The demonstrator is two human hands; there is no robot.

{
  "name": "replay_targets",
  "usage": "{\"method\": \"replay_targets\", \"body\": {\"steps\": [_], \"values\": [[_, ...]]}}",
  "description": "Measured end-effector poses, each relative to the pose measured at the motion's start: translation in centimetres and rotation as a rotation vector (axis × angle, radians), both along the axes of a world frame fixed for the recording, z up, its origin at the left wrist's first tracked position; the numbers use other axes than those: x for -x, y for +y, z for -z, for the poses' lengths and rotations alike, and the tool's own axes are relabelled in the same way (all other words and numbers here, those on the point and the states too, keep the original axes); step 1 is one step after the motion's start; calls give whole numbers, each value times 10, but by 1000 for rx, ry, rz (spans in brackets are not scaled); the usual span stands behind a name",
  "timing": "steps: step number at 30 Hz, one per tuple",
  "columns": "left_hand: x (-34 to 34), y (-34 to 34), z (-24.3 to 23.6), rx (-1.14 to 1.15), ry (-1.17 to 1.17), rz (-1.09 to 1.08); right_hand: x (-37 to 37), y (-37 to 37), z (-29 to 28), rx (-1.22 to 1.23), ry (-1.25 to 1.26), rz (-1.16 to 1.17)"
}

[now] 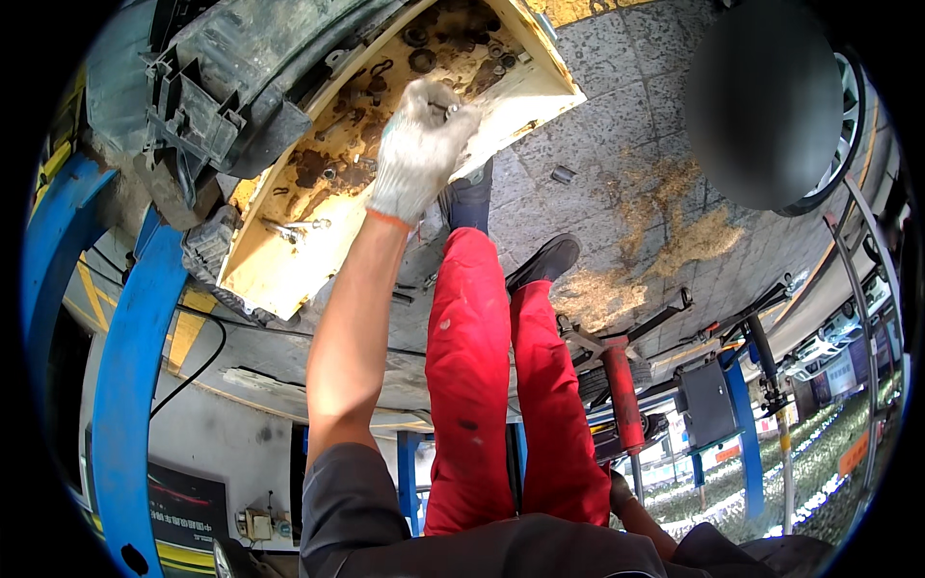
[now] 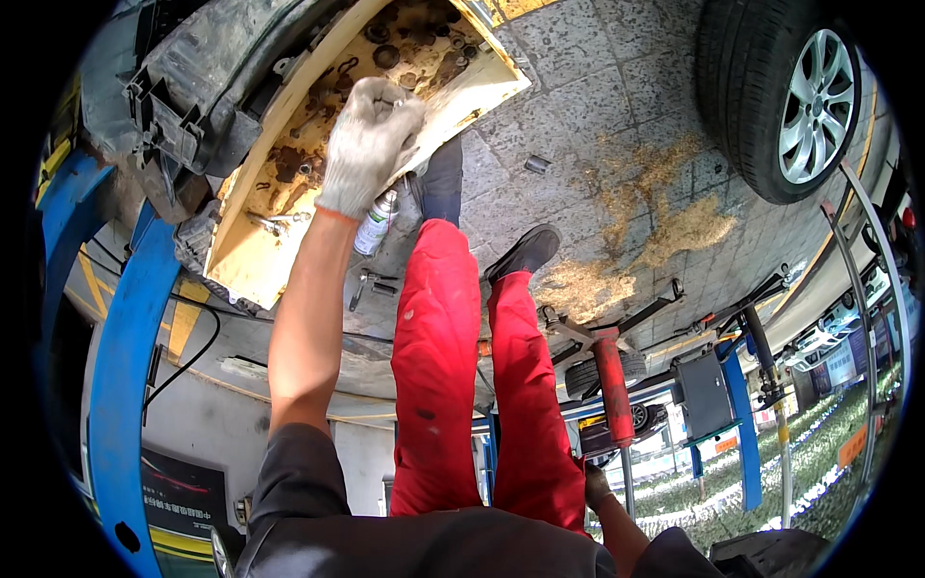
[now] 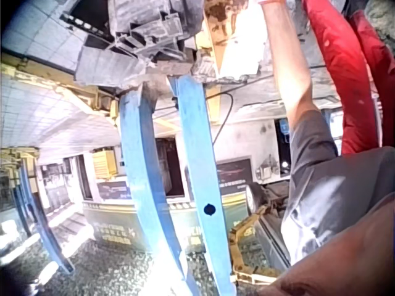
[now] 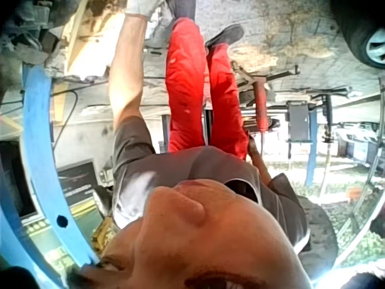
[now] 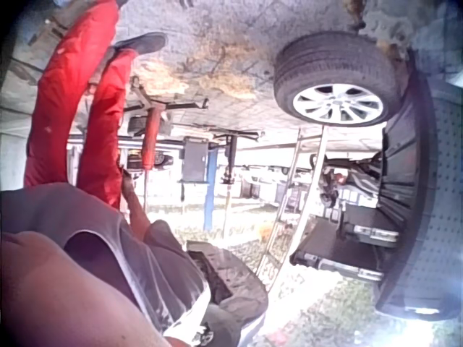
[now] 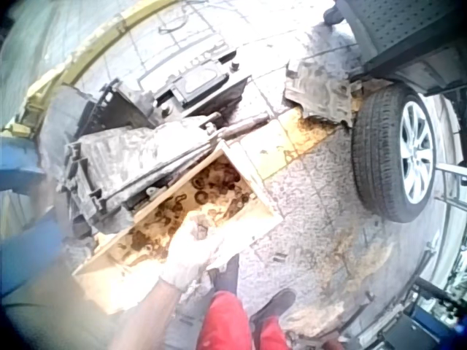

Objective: The person works under a lifted vehicle, using a pneumatic impact wrench to remove bolts from the suspension assembly. They then use a wrench to tighten bolts by hand and organize tools in a toolbox.

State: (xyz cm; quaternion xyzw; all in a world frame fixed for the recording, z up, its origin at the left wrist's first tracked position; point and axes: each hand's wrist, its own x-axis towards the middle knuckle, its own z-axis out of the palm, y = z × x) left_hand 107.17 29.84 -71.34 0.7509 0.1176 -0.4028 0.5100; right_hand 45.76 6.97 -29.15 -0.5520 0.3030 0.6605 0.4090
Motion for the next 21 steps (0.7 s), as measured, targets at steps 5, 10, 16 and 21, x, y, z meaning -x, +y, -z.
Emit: {"method": "replay_targets", "body": {"steps": [5, 10, 16, 21], "values": [[-13, -15, 43, 8, 28, 25, 29, 3, -12, 99, 286, 272], [-23, -16, 104, -458, -194, 299, 58, 5, -12, 32, 280, 234], [-53, -43, 114, -716, -263, 427, 33, 34, -7, 163, 416, 492], [-62, -63, 142, -730, -452, 611, 15, 75, -10, 226, 412, 359]]}}
